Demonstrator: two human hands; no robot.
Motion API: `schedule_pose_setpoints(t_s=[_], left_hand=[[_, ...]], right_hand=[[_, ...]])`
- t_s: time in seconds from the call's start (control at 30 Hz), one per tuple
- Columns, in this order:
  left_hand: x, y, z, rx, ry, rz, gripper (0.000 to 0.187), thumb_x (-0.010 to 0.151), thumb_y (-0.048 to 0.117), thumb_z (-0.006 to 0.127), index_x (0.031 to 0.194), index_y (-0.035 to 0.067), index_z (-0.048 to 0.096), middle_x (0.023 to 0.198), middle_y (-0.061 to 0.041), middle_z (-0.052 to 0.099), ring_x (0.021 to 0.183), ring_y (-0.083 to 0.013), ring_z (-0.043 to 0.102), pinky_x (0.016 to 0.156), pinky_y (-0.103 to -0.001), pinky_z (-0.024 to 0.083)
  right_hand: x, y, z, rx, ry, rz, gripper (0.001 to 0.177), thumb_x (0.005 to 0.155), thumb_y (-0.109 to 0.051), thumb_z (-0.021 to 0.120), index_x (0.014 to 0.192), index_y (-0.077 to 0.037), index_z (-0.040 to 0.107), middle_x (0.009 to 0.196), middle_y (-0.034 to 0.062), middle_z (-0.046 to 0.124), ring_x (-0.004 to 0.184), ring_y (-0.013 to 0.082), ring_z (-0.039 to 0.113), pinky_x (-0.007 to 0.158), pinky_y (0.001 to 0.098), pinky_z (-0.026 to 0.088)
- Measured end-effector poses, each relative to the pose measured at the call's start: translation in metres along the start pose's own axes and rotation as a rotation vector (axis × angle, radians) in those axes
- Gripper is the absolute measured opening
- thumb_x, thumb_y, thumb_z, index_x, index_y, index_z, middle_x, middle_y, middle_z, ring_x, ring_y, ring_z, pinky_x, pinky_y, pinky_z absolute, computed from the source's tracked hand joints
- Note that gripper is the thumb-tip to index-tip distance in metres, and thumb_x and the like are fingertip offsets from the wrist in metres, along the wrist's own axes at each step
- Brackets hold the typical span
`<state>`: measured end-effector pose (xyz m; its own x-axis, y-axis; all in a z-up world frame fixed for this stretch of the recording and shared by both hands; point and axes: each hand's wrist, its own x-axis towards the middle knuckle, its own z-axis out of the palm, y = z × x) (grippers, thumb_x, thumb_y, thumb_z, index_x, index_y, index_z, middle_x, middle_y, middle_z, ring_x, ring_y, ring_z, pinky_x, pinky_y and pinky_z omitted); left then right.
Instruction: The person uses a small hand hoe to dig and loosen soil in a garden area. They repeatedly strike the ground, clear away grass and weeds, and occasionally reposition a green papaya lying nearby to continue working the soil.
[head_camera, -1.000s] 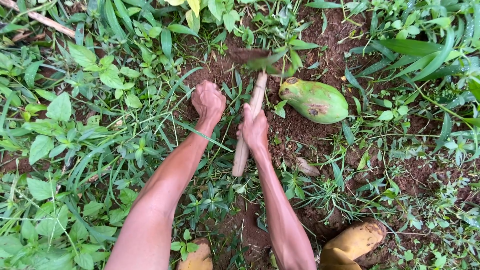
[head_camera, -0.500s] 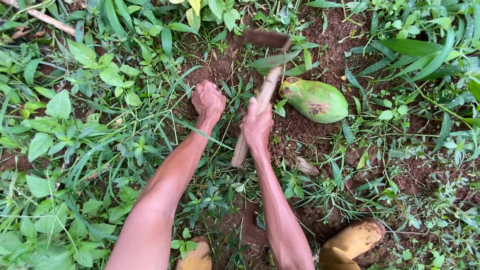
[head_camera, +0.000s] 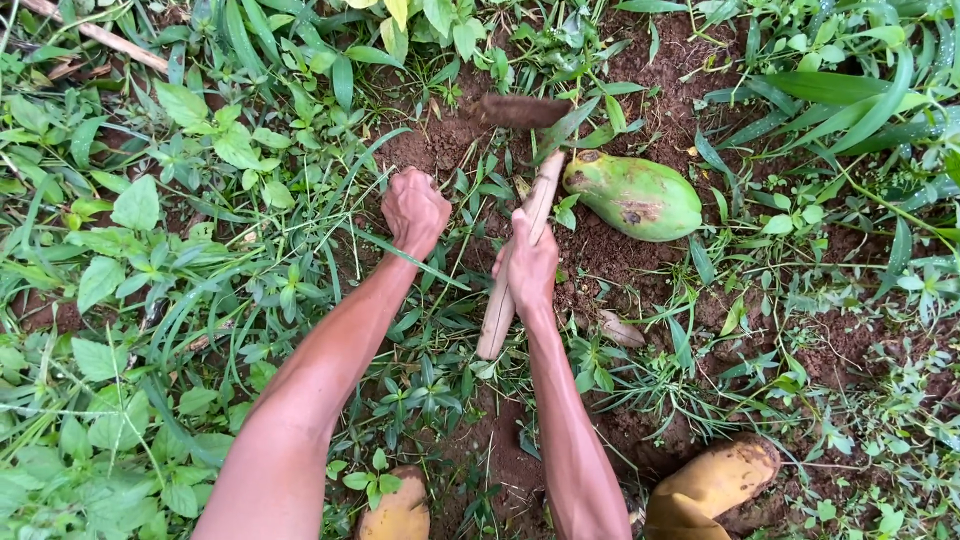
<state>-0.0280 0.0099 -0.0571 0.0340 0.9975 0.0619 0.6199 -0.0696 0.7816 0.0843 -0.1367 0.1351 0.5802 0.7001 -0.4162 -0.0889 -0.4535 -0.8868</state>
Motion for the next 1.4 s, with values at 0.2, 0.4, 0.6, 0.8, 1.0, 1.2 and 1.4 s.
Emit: schedule_pose_setpoints(t_s=[0.2, 0.4, 0.6, 0.8, 1.0, 1.2, 1.4], left_hand=[[-0.004, -0.019, 0.007, 0.158, -0.003, 0.249, 0.019, 0.086, 0.005, 0.054, 0.067, 0.006, 0.059, 0.068, -0.011, 0.057, 0.066, -0.0330, 0.063, 0.066, -0.050, 0.052], [-0.019, 0.050, -0.061, -0.433, 0.084, -0.281, 0.030, 0.089, 0.012, 0.048, 0.061, 0.019, 0.040, 0.057, -0.004, 0.056, 0.052, -0.0216, 0.052, 0.066, -0.040, 0.047], [0.004, 0.000, -0.042, 0.659, -0.700, -0.019, 0.007, 0.076, 0.004, 0.071, 0.072, 0.007, 0.076, 0.084, -0.023, 0.075, 0.089, -0.0411, 0.076, 0.074, -0.062, 0.061], [0.004, 0.064, -0.071, 0.221, -0.431, -0.010, 0.022, 0.093, 0.012, 0.048, 0.081, 0.014, 0.067, 0.085, -0.013, 0.066, 0.087, -0.0326, 0.068, 0.078, -0.052, 0.057], [-0.015, 0.069, -0.062, -0.242, -0.036, 0.041, 0.029, 0.097, 0.017, 0.035, 0.070, 0.015, 0.047, 0.063, -0.004, 0.049, 0.057, -0.0229, 0.054, 0.062, -0.038, 0.048], [-0.027, 0.084, -0.060, -0.072, -0.068, -0.052, 0.018, 0.094, 0.010, 0.062, 0.077, 0.008, 0.054, 0.075, -0.010, 0.059, 0.072, -0.0285, 0.057, 0.072, -0.044, 0.050], [-0.030, 0.070, -0.042, -0.306, 0.037, -0.128, 0.026, 0.092, 0.017, 0.042, 0.066, 0.017, 0.044, 0.060, -0.002, 0.052, 0.053, -0.0219, 0.054, 0.059, -0.042, 0.046]], right_hand=[[0.018, -0.002, -0.001, 0.022, 0.028, -0.078, 0.040, 0.107, -0.042, 0.048, 0.108, -0.003, 0.052, 0.061, 0.0038, 0.061, 0.045, 0.0130, 0.062, 0.041, 0.0232, 0.056], [-0.005, 0.070, -0.011, -0.131, -0.101, 0.055, 0.042, 0.108, -0.042, 0.049, 0.107, 0.000, 0.053, 0.055, 0.0065, 0.062, 0.039, 0.0171, 0.062, 0.032, 0.0257, 0.053], [-0.057, 0.084, -0.022, -0.066, -0.109, 0.228, 0.035, 0.103, -0.036, 0.053, 0.100, -0.002, 0.052, 0.054, 0.0135, 0.060, 0.041, 0.0222, 0.061, 0.038, 0.0328, 0.055], [-0.074, 0.061, -0.056, -0.168, -0.186, 0.267, 0.039, 0.103, -0.039, 0.054, 0.103, 0.000, 0.056, 0.056, 0.0110, 0.062, 0.042, 0.0204, 0.061, 0.038, 0.0318, 0.055], [-0.076, 0.027, -0.047, -0.198, -0.093, 0.102, 0.037, 0.101, -0.037, 0.056, 0.100, 0.000, 0.056, 0.053, 0.0121, 0.061, 0.039, 0.0215, 0.062, 0.039, 0.0341, 0.054], [-0.054, -0.016, -0.021, -0.069, 0.019, -0.090, 0.033, 0.105, -0.035, 0.053, 0.102, -0.003, 0.054, 0.057, 0.0068, 0.060, 0.042, 0.0169, 0.061, 0.040, 0.0273, 0.053], [-0.011, 0.029, 0.025, -0.090, 0.058, -0.140, 0.031, 0.107, -0.033, 0.051, 0.109, -0.002, 0.055, 0.063, 0.0050, 0.062, 0.046, 0.0141, 0.062, 0.042, 0.0234, 0.054]])
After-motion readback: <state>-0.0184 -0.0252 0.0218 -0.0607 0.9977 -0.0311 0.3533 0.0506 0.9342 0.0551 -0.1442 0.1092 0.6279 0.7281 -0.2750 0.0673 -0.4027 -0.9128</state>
